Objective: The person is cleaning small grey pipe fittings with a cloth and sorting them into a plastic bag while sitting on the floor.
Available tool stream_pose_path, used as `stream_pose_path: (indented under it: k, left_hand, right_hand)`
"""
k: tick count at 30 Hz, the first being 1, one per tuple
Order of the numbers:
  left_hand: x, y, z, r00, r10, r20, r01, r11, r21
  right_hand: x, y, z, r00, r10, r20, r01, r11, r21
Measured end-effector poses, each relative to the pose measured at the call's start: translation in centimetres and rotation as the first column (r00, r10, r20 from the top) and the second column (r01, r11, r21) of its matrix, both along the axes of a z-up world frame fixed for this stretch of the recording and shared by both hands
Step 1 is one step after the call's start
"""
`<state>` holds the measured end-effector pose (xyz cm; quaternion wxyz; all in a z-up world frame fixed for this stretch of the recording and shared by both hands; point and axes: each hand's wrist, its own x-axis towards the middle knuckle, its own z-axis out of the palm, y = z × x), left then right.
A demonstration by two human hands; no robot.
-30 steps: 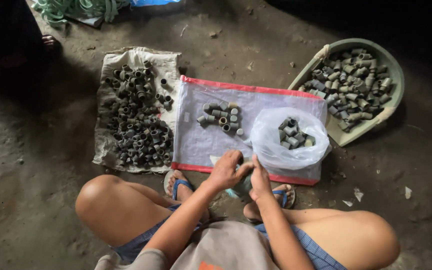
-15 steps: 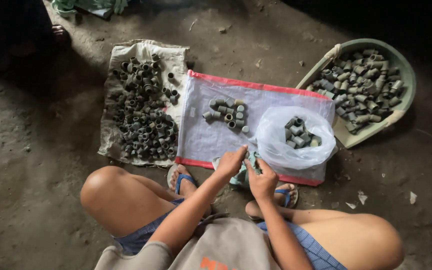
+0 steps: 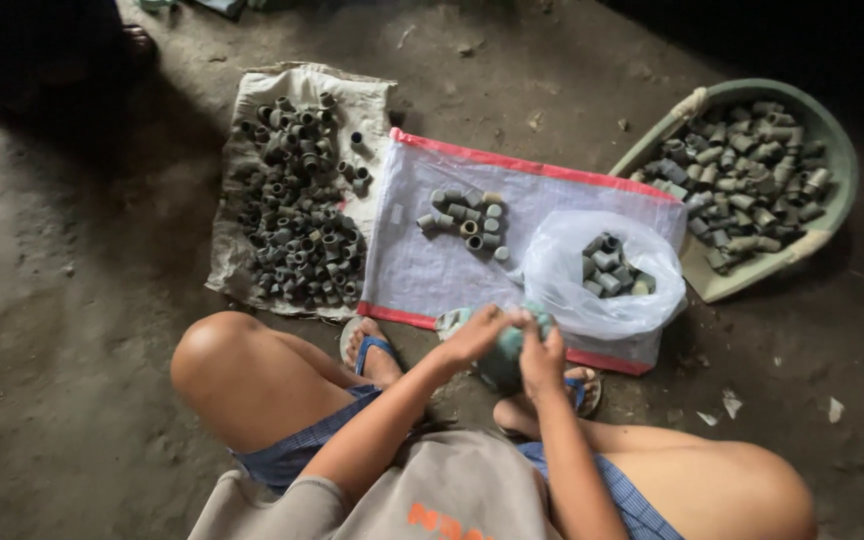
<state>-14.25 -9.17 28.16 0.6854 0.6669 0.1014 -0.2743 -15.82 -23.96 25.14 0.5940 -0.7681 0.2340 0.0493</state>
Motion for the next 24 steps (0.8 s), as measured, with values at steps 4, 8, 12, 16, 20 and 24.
stream_pose_path:
  k: [4,8,12,16,20,24]
  left_hand:
    - [-0.7,1.1,-2.6,0.977,-0.197,0.081,0.192,0.979,0.063]
    - [-1.1,2.5,-3.3,0.996,-0.034,0.083,0.044,0.992,-0.122]
    - [-1.8,2.9,-6.7,0.992,0.089,-0.092,-0.103,0.982,-0.157]
    - [-1.7,3.3,-8.4,0.996,0.086,-0.036,-0.09,0.987,-0.135]
    - [-1.6,4.2,-7.2,0.991,0.137,-0.012,-0.137,0.985,-0.105]
    - [-1.0,3.9,-6.6,0.982,0.184,-0.042,-0.189,0.966,-0.176]
  right_hand:
    - [0.7,-2.3,-1.8,0.993,0.034,0.11,-0.055,0.979,0.195]
    - [0.9,-3.3,-1.9,0.943,0.292,0.158,-0.296,0.955,0.002]
    - [0.7,-2.3,-0.6,0.793,0.462,0.398,-0.313,0.868,-0.385]
    - [0.1,-1.5,2.2,0.909,0.411,0.071,-0.373,0.876,-0.305]
    - [0.3,-0.6,3.8,0.836,0.547,0.037,-0.474,0.755,-0.453]
    - [0.3,-1.7,-2.8,0.823,0.559,0.102,-0.451,0.752,-0.481]
